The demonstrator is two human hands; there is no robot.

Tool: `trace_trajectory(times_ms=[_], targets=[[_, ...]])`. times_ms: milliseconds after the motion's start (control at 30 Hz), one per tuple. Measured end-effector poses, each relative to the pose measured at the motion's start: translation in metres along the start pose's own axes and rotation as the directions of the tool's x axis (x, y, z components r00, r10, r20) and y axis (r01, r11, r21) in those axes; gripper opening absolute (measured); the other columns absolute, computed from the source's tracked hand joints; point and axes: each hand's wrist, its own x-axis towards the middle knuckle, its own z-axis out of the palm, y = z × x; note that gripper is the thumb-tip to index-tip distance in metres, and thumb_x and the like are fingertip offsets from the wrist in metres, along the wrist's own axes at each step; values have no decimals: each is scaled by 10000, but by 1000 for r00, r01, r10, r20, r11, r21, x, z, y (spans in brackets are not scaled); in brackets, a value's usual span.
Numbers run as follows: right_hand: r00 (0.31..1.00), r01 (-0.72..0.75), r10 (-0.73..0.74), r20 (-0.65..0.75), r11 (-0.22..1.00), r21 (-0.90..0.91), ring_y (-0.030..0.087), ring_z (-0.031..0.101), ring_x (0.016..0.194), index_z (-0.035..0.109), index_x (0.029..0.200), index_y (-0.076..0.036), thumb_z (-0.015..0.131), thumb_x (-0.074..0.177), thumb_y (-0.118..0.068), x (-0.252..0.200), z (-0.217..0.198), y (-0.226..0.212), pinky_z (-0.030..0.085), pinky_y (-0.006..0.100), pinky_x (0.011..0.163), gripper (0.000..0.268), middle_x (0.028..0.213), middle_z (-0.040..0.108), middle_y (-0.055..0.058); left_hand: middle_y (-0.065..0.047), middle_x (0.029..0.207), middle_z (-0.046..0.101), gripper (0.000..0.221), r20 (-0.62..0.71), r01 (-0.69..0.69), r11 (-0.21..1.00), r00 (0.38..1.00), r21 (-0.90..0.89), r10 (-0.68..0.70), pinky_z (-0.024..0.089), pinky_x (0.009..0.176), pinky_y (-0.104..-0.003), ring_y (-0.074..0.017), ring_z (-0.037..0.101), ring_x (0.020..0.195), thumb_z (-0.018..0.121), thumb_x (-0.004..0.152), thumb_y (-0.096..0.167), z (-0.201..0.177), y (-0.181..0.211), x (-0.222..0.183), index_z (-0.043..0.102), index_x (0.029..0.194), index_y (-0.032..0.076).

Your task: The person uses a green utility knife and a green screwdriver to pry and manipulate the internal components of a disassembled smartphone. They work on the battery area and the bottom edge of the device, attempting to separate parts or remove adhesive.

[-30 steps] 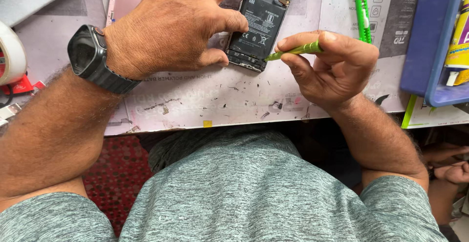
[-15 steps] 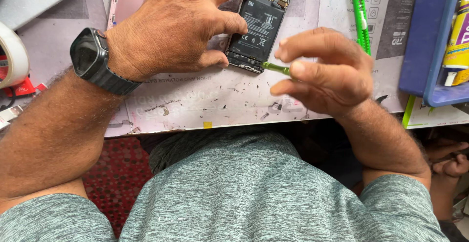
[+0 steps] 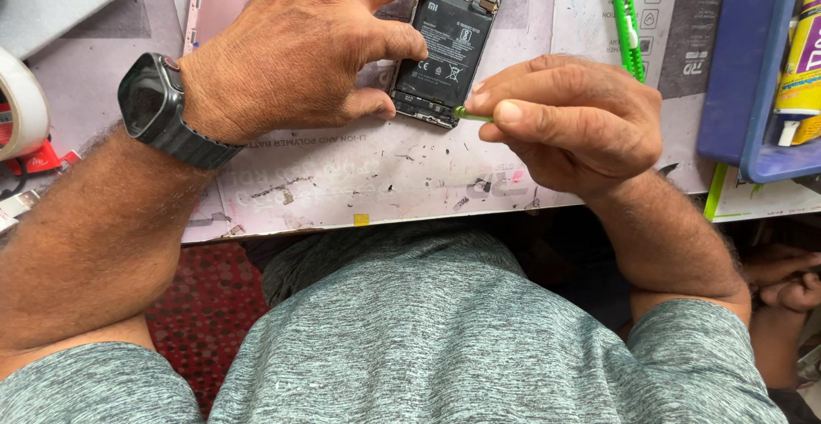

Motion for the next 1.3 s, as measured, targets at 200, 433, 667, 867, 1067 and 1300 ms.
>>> trace_trajectory(times_ms=[200, 433, 667, 867, 1067, 1300], targets=[[999, -17, 18, -47, 999, 38, 265, 745, 824, 658, 1066, -10, 823, 864, -63, 0, 0, 2, 689, 413, 751, 267, 887, 689, 166, -114, 1424, 599, 483, 31, 23, 998, 999, -53, -21, 503, 970, -475, -327, 612, 1229, 936, 688, 305, -4, 1, 2, 803, 1121, 136], [1000, 12, -12, -26, 1000, -8, 282, 767, 825, 648, 1042, 21, 783, 884, -8, -2, 1, 4, 695, 398, 729, 210, 897, 712, 172, -135, 1393, 601, 479, 27, 29, 996, 999, -86, -27, 506, 947, -467, -342, 621, 1197, 928, 653, 260, -6, 2, 3, 799, 1090, 113], [999, 6, -7, -42, 1000, -10, 287, 768, 812, 667, 1039, 8, 819, 882, -38, -3, 0, 3, 687, 390, 695, 223, 882, 710, 166, -129, 1372, 608, 475, -4, 7, 998, 1000, -55, -7, 510, 935, -469, -340, 625, 1189, 931, 644, 273, -5, 2, 3, 801, 1074, 119], [998, 20, -21, -58, 1000, -6, 251, 743, 798, 672, 1060, -25, 838, 879, -63, -2, 1, 4, 658, 355, 666, 249, 895, 704, 144, -119, 1414, 594, 456, 120, 90, 990, 990, -110, -77, 484, 939, -498, -343, 602, 1183, 911, 705, 272, -10, 2, 6, 782, 1118, 128], [1000, -12, 12, -22, 1000, 18, 224, 762, 873, 662, 1173, -19, 830, 966, 11, -7, -1, 4, 676, 336, 720, 268, 974, 719, 134, -103, 1370, 602, 429, 57, 12, 1000, 998, -16, -11, 325, 1057, -570, -315, 523, 1305, 913, 725, 319, -11, 8, 9, 790, 1103, 157], [999, 6, -6, -37, 1000, 13, 235, 751, 821, 657, 1123, -24, 819, 920, -16, -2, 3, 5, 652, 327, 668, 260, 932, 711, 146, -96, 1361, 604, 447, 34, -5, 1000, 999, 18, 4, 327, 1061, -569, -306, 531, 1284, 932, 697, 328, -10, 6, 7, 798, 1091, 166]])
